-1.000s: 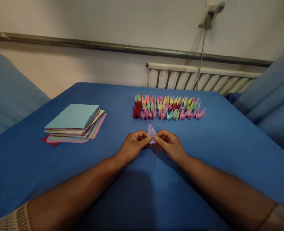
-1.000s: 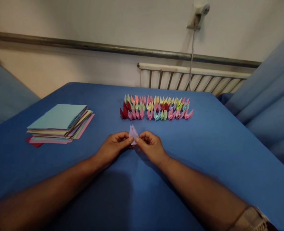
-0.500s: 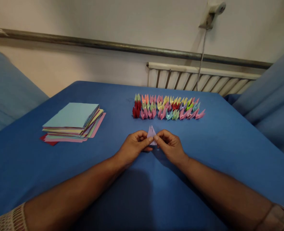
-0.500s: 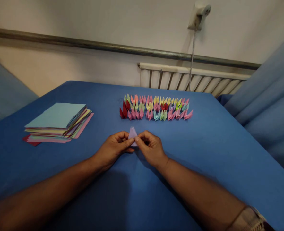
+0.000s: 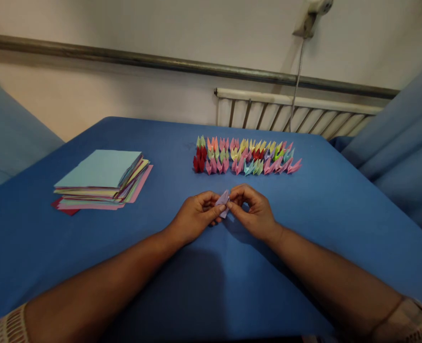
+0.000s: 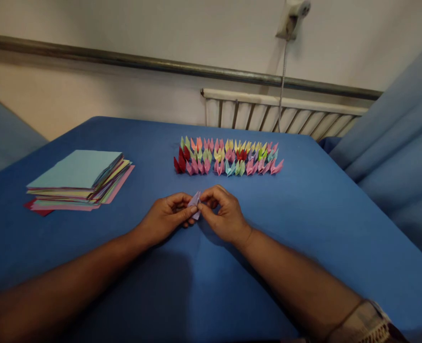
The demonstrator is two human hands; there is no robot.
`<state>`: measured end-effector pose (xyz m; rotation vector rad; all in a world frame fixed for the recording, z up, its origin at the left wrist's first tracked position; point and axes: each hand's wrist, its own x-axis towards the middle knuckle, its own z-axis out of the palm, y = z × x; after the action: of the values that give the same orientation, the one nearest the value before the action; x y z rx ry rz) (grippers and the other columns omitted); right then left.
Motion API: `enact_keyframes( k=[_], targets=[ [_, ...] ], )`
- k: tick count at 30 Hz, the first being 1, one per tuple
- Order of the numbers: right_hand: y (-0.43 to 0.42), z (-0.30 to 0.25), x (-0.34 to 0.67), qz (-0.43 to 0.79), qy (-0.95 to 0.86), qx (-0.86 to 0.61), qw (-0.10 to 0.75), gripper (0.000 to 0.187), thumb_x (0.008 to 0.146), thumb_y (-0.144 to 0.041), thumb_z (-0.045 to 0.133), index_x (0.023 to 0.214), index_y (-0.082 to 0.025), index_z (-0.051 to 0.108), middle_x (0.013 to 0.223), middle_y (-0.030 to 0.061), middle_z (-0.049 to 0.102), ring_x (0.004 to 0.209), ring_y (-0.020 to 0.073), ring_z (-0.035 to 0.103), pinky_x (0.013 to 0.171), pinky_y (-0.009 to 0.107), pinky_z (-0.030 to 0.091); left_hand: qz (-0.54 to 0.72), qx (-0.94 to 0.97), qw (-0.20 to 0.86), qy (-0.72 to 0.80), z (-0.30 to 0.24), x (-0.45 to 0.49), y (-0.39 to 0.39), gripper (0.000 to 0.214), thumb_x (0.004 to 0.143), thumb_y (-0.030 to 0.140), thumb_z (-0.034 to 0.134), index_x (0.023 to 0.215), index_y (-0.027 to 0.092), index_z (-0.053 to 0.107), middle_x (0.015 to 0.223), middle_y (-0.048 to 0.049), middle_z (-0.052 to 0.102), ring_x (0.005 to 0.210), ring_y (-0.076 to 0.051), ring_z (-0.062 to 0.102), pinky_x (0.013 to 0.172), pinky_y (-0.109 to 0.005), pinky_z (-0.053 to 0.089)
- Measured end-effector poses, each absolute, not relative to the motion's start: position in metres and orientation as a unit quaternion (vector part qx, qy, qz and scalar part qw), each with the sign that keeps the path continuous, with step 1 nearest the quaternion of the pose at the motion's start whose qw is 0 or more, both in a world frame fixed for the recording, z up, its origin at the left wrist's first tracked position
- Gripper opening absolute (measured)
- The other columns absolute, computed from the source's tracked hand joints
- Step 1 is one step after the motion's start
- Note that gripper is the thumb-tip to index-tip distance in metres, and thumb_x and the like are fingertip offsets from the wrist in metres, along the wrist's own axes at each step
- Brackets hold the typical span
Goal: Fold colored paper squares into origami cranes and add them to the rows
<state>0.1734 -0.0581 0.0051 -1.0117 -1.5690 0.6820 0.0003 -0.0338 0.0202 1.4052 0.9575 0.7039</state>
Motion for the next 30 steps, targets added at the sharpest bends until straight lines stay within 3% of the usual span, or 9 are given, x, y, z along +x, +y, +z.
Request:
enact_keyframes(
  k=[5,13,21,30],
  targets=[
    [-0.057,0.007,0.176,0.311,-0.679,-0.401,0.53,0.018,0.081,-0.014,0.059,0.097,-0.022,0.062,0.078,-0.0013,0.058,0.067,0.0111,0.055,0.062,0.025,0.044,0.299,0.617,0.602,0.409,0.021,0.001,-0.033,0.02,0.076,0.033,0.068,0.083,0.015,0.061,0.07,0.0033,0.06,0.056,-0.007,0.055,0.056,-0.021,0.046],
    [-0.053,0.011,0.182,0.361,-0.674,-0.404,0.503,0.003,0.08,-0.022,0.064,0.082,-0.021,0.061,0.073,-0.0024,0.056,0.06,0.0095,0.05,0.057,0.024,0.042,0.269,0.616,0.619,0.406,0.017,-0.001,-0.031,0.024,0.073,0.036,0.07,0.081,0.015,0.061,0.067,0.0028,0.06,0.055,-0.008,0.056,0.056,-0.022,0.047],
    [-0.049,0.004,0.183,0.443,-0.597,-0.402,0.534,0.015,0.078,-0.029,0.067,0.079,-0.022,0.054,0.065,-0.005,0.054,0.055,0.009,0.049,0.052,0.023,0.039,0.289,0.603,0.615,0.418,0.019,-0.002,-0.028,0.027,0.072,0.036,0.072,0.086,0.014,0.062,0.068,0.002,0.061,0.057,-0.009,0.056,0.057,-0.023,0.048],
    [-0.046,0.008,0.186,0.505,-0.575,-0.37,0.526,0.03,0.071,-0.042,0.075,0.074,-0.022,0.053,0.069,-0.0022,0.06,0.061,0.0113,0.055,0.056,0.025,0.045,0.285,0.587,0.634,0.415,0.024,-0.004,-0.026,0.028,0.07,0.035,0.074,0.083,0.014,0.061,0.064,0.0027,0.06,0.053,-0.008,0.054,0.055,-0.021,0.045]
  ],
)
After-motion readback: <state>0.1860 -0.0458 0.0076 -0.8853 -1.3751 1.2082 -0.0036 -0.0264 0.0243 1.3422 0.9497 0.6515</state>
